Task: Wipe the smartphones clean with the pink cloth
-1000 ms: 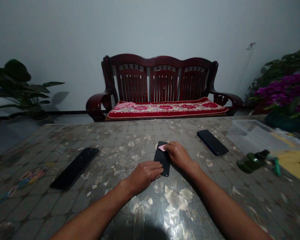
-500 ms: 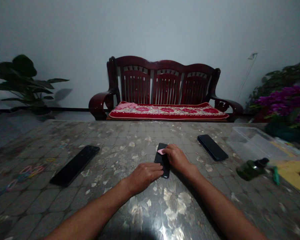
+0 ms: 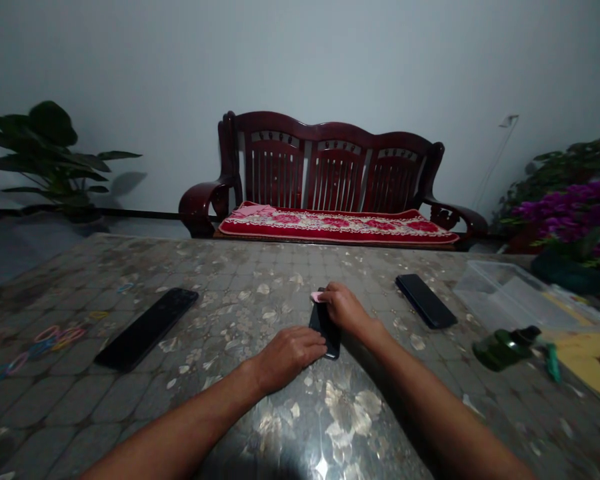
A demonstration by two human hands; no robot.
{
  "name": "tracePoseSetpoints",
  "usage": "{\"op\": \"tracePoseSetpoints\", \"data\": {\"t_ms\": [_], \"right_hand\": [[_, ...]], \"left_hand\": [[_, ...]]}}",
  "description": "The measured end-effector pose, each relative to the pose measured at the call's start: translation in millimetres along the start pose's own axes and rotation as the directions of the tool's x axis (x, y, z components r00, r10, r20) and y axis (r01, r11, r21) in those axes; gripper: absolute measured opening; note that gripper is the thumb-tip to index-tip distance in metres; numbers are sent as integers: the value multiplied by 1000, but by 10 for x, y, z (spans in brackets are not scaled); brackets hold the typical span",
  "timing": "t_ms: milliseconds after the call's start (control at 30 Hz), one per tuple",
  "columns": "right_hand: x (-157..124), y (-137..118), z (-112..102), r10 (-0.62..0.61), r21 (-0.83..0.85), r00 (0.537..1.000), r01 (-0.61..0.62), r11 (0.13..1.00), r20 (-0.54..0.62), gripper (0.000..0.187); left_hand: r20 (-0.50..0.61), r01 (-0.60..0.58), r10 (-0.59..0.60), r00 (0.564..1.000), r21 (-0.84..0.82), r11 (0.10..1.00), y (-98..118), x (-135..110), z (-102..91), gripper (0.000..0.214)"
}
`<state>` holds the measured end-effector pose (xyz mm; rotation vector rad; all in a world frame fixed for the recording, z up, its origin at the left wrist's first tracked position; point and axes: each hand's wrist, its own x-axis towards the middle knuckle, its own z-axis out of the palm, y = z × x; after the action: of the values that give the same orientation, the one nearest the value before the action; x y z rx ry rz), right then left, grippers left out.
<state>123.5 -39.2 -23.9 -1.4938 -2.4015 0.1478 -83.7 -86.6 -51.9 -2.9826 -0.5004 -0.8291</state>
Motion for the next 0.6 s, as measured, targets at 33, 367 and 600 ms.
{"op": "tracePoseSetpoints", "data": {"t_ms": [33, 367, 600], "right_hand": [[-32, -17, -6, -39, 20, 999, 38, 999, 17, 31], [0, 165, -20, 122, -23, 991, -123, 992, -52, 31], [-202, -25, -33, -97, 41, 995, 98, 994, -9, 29]], "left_hand": [[2, 0, 0, 1000, -1, 1000, -2, 0, -1, 19], [-20, -28, 28, 999, 7, 1000, -35, -32, 16, 25], [-17, -41, 41, 999, 18, 999, -23, -41, 13, 28]]}}
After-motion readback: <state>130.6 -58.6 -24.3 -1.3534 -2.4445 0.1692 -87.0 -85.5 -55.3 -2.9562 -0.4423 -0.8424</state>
